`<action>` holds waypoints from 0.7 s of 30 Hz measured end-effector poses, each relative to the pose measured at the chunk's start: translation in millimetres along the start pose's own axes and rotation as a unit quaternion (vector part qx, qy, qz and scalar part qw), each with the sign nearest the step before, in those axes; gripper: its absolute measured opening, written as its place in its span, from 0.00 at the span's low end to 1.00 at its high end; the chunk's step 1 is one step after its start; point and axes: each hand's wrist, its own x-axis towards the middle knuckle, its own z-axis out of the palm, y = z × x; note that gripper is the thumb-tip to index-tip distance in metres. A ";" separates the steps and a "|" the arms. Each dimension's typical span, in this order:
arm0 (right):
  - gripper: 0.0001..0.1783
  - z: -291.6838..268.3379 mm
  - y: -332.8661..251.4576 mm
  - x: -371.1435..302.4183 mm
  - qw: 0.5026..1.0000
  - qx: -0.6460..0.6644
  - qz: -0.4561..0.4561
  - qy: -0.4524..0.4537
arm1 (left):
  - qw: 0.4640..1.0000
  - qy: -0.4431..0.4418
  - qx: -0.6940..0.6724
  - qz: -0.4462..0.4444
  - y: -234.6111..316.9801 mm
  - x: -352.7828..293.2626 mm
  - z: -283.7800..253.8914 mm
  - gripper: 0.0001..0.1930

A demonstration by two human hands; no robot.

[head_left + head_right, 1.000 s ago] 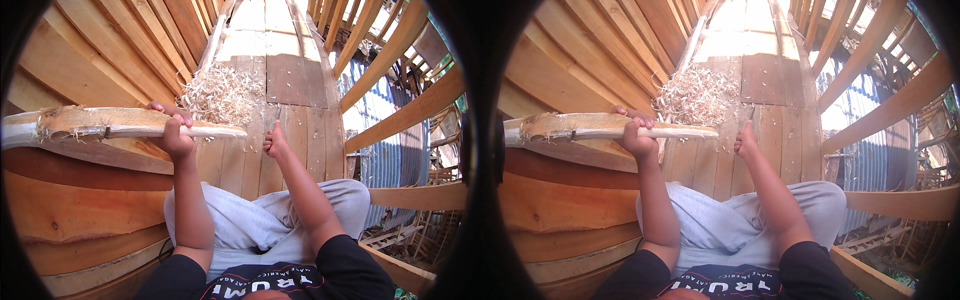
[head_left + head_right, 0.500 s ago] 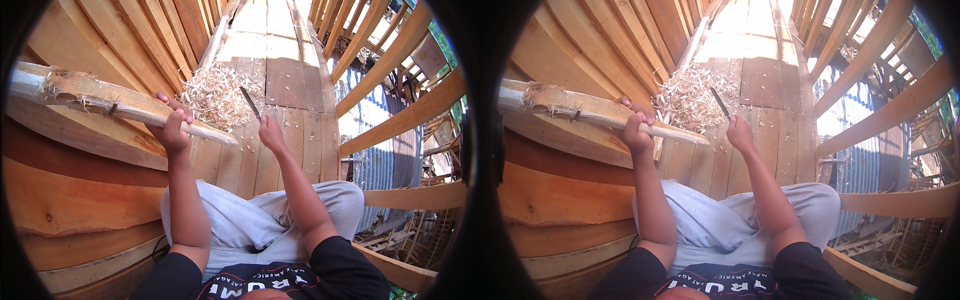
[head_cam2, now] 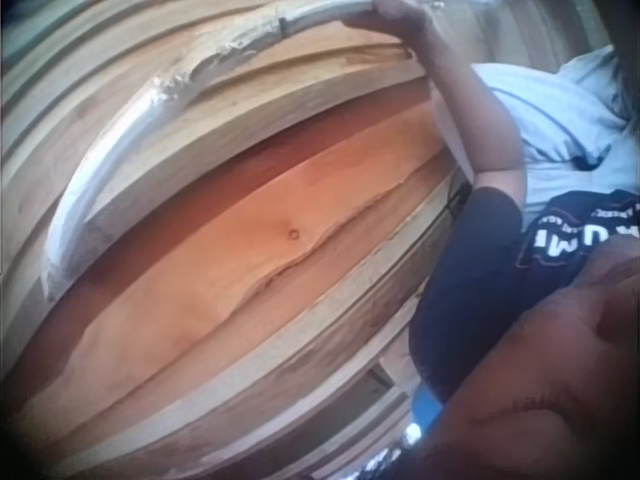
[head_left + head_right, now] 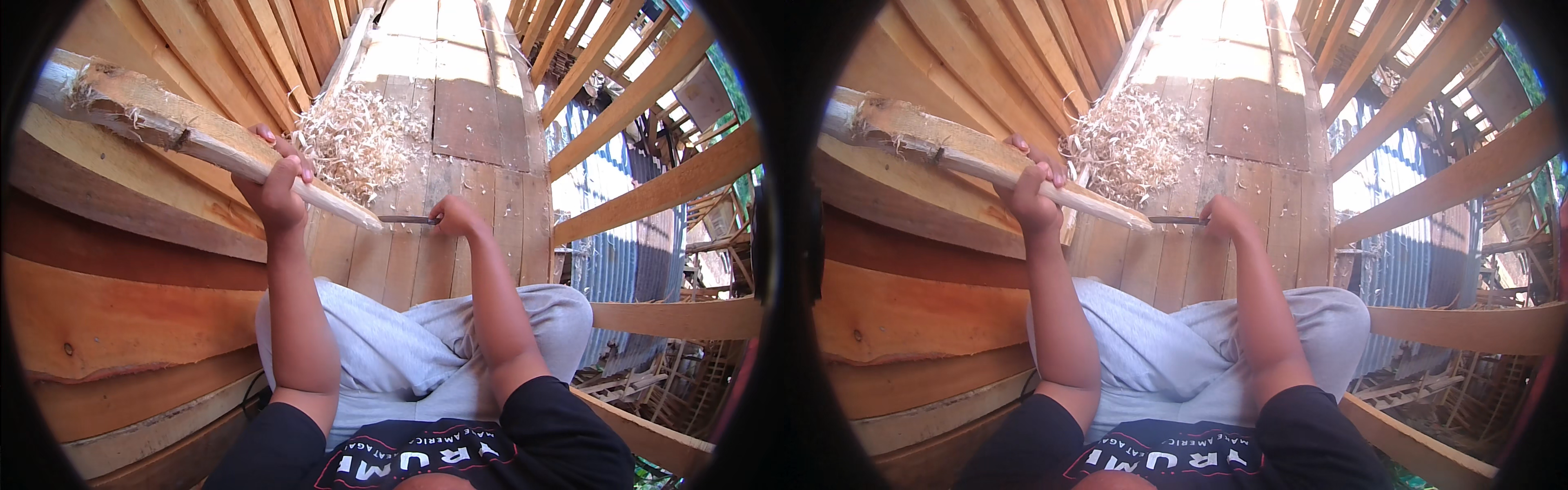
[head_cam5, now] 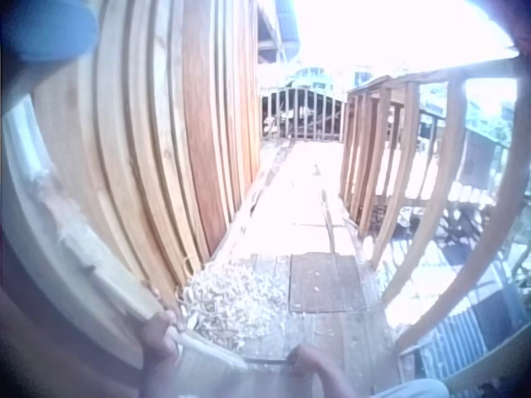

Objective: The person sits cross-legged and uses a small knife to shave and shape a long piece of wood. They hold the wood with one hand and repeatedly scrape the surface with the knife, producing wood shavings that accumulate on the floor.

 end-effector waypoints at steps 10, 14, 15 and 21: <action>0.19 5.7 6.5 1.9 0.994 0.041 0.051 0.092 | 0.999 -0.013 -0.035 0.010 4.9 0.1 1.5 0.17; 0.19 -11.6 0.0 -1.4 0.972 0.071 0.090 0.206 | 0.998 -0.020 -0.067 0.007 4.3 0.7 -3.1 0.18; 0.19 -19.3 4.2 -6.6 0.984 0.059 0.070 0.150 | 0.998 -0.019 -0.067 0.007 5.0 0.6 -3.6 0.18; 0.17 -13.5 12.5 -8.3 0.993 -0.007 0.082 0.084 | 0.998 -0.020 -0.063 0.003 5.8 0.9 -5.1 0.17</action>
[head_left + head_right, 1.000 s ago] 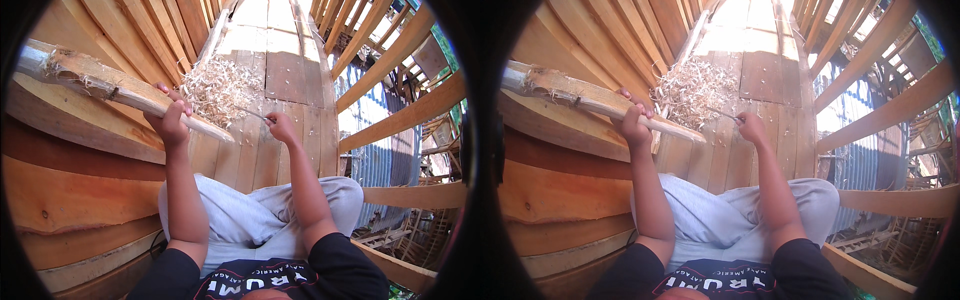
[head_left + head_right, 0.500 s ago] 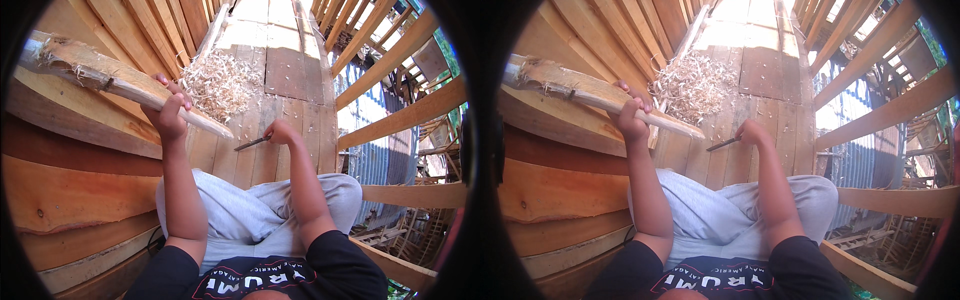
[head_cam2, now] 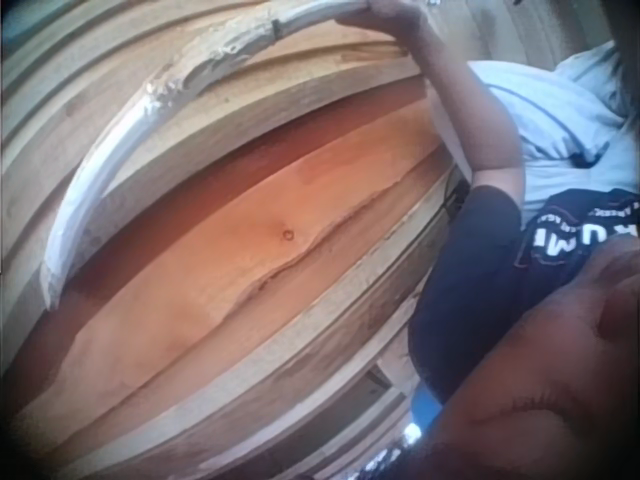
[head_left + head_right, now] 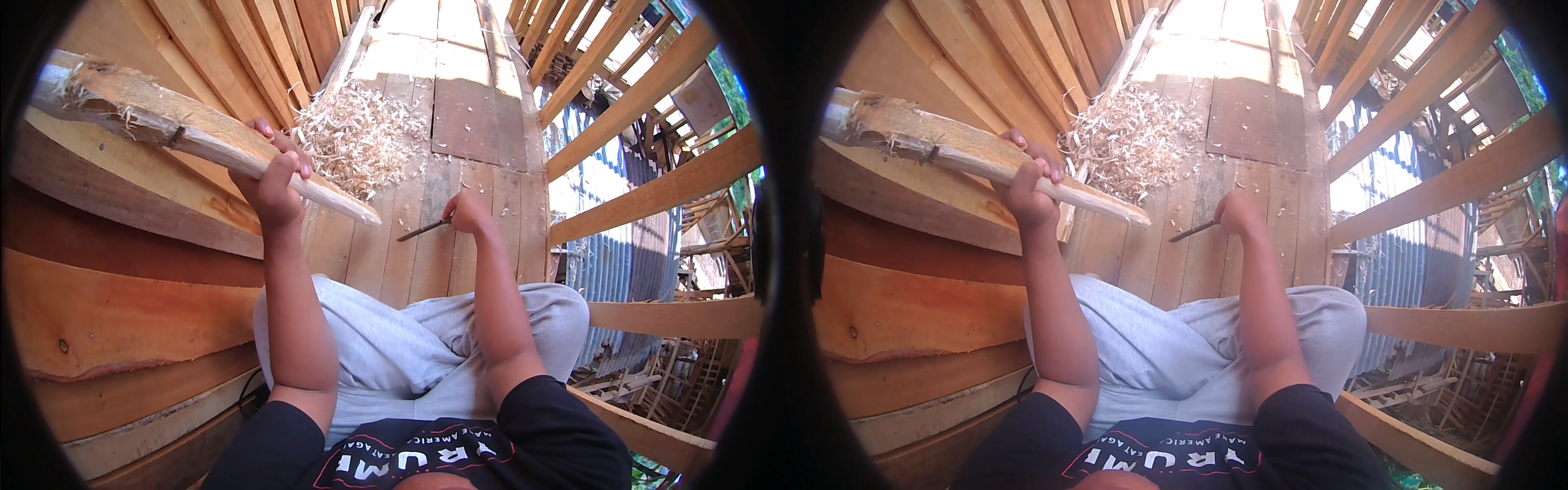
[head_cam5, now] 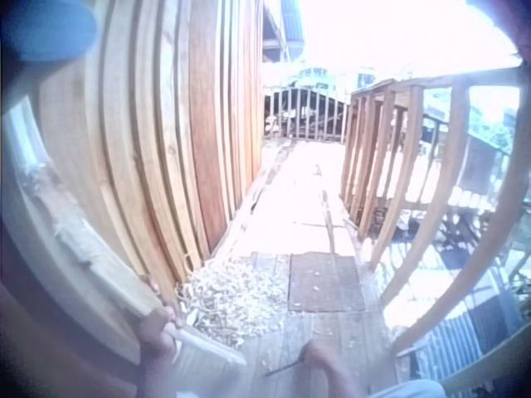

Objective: The person sits cross-legged and uses a small knife to shave and shape a long piece of wood. They hold the wood with one hand and repeatedly scrape the surface with the knife, producing wood shavings that accumulate on the floor.

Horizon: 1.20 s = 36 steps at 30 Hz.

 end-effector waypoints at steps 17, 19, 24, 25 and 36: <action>0.25 24.8 34.6 8.5 0.894 0.259 0.212 0.299 | 0.998 0.013 0.038 -0.039 -17.9 1.2 12.3 0.18; 0.27 28.6 -14.2 -10.1 0.852 0.361 0.266 0.269 | 0.997 0.028 0.049 -0.043 -15.6 -1.8 -3.4 0.17; 0.28 70.7 -8.8 -20.9 0.840 0.277 0.345 0.313 | 0.998 0.015 0.019 -0.056 -23.8 -6.6 13.7 0.16; 0.29 72.7 -22.0 -26.5 0.862 0.272 0.345 0.253 | 0.999 0.012 0.025 -0.047 -26.2 -7.9 11.6 0.16; 0.34 57.8 -43.9 -39.3 0.731 0.409 0.419 0.350 | 0.998 -0.008 0.058 -0.036 -34.1 -30.2 23.5 0.17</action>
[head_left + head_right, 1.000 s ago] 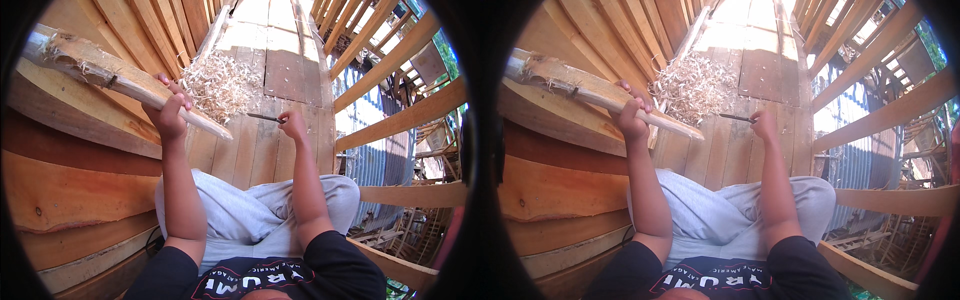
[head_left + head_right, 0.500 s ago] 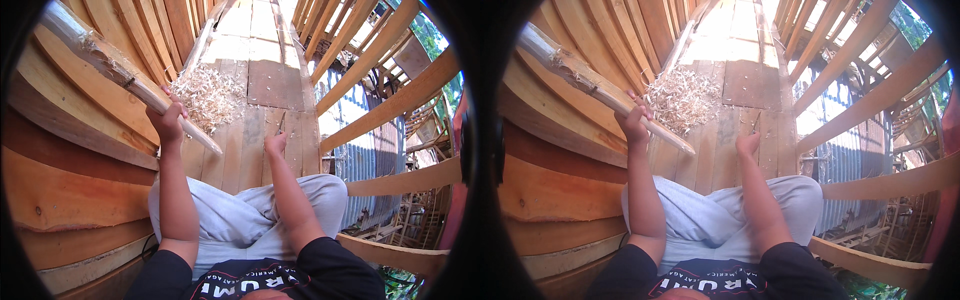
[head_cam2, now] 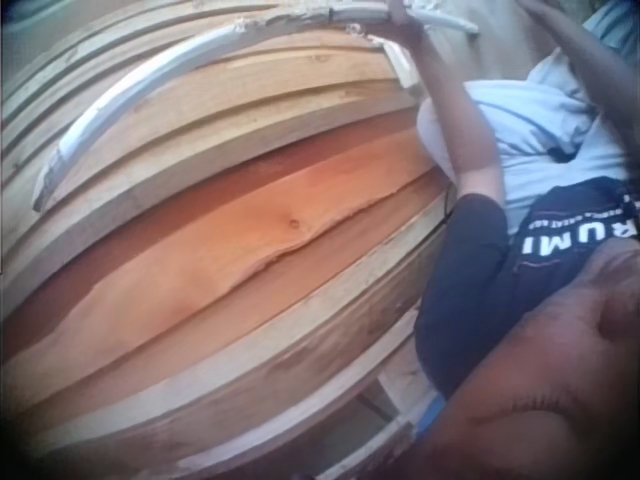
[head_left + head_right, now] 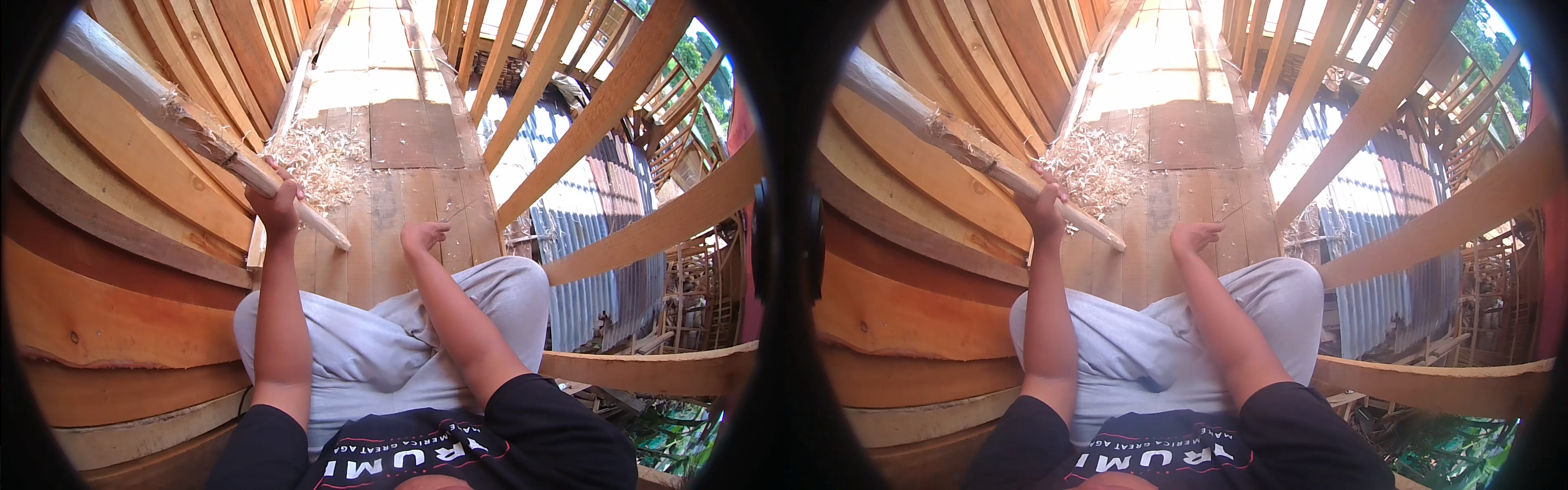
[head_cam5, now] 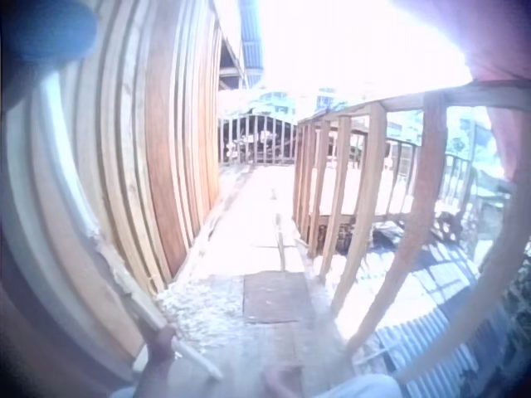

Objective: The person sits cross-legged and uses a small knife to shave and shape a long piece of wood. They hold the wood with one hand and repeatedly scrape the surface with the knife, producing wood shavings that accumulate on the floor.

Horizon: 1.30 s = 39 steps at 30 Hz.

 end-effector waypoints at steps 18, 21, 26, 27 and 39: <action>0.39 10.4 6.0 21.4 0.974 -0.040 -0.147 -0.167 | 0.998 -0.054 -0.033 -0.016 -4.9 -13.6 16.7 0.19; 0.38 19.0 5.9 16.7 0.960 -0.026 -0.161 -0.227 | 0.997 -0.062 -0.039 0.004 -8.9 -10.7 14.6 0.18; 0.36 25.3 5.3 4.8 0.935 -0.047 -0.208 -0.283 | 0.997 -0.068 -0.032 -0.002 -11.9 -6.3 12.2 0.18; 0.36 24.5 3.5 2.8 0.926 -0.055 -0.220 -0.301 | 0.997 -0.064 -0.033 -0.007 -11.3 -6.4 12.4 0.18; 0.35 37.3 9.9 4.0 0.986 0.043 -0.160 -0.033 | 0.997 -0.070 -0.033 -0.022 -7.8 -5.5 17.4 0.18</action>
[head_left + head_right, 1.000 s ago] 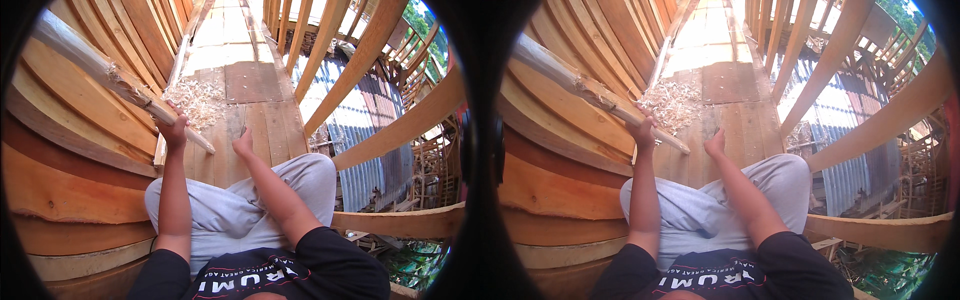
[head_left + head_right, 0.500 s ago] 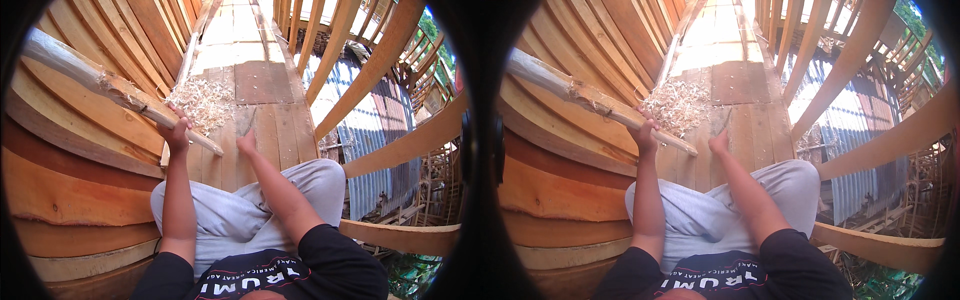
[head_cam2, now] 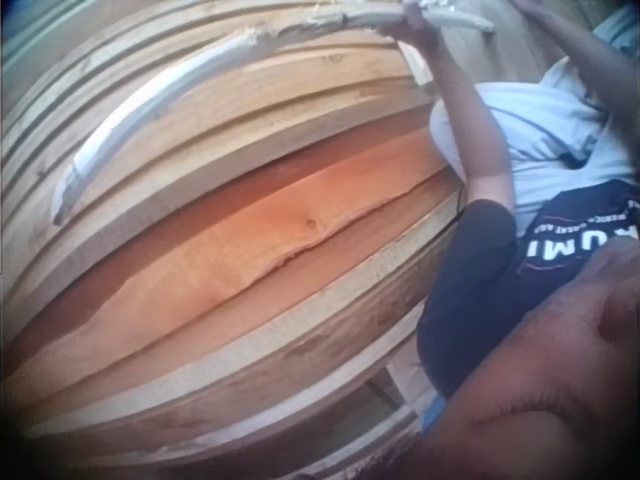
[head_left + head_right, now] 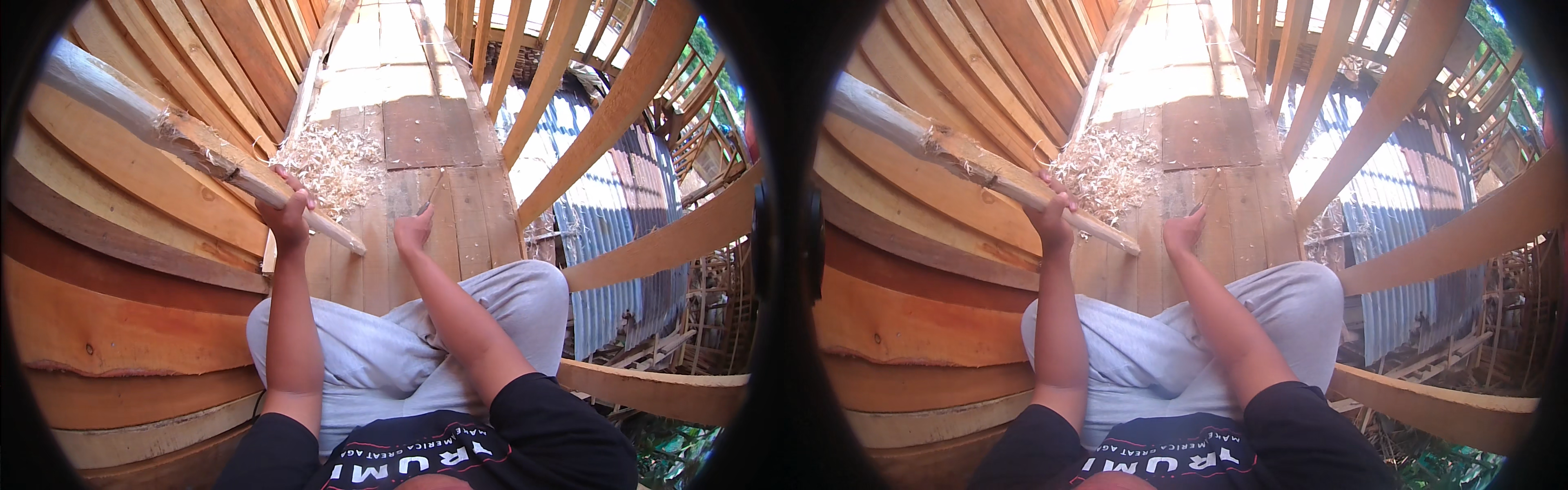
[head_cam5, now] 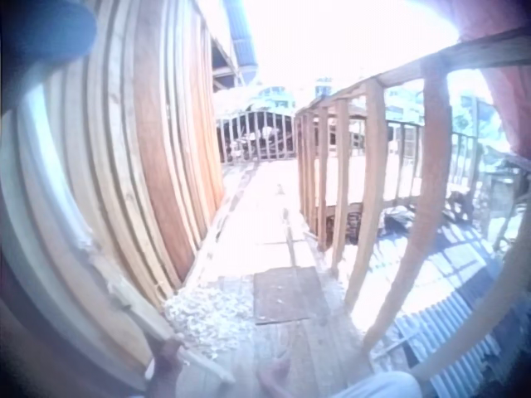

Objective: The person sits cross-legged and uses a small knife to shave and shape a long piece of wood. They hold the wood with one hand and repeatedly scrape the surface with the knife, producing wood shavings that accumulate on the floor.

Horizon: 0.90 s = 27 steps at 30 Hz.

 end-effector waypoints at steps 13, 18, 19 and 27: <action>0.35 -12.1 -4.2 7.5 0.996 0.041 -0.064 -0.052 | 1.000 0.001 0.030 0.005 0.7 -4.4 -8.2 0.19; 0.35 -8.8 12.9 49.0 0.994 -0.018 0.045 0.098 | 1.000 -0.002 -0.002 0.015 -3.8 -1.0 1.3 0.18; 0.34 -9.1 14.0 50.1 0.997 0.016 0.060 -0.034 | 1.000 -0.002 0.000 0.016 -3.6 1.3 0.8 0.18; 0.34 -11.7 -10.9 39.8 0.988 0.074 -0.083 -0.106 | 1.000 0.009 0.014 0.002 2.1 1.1 -8.8 0.18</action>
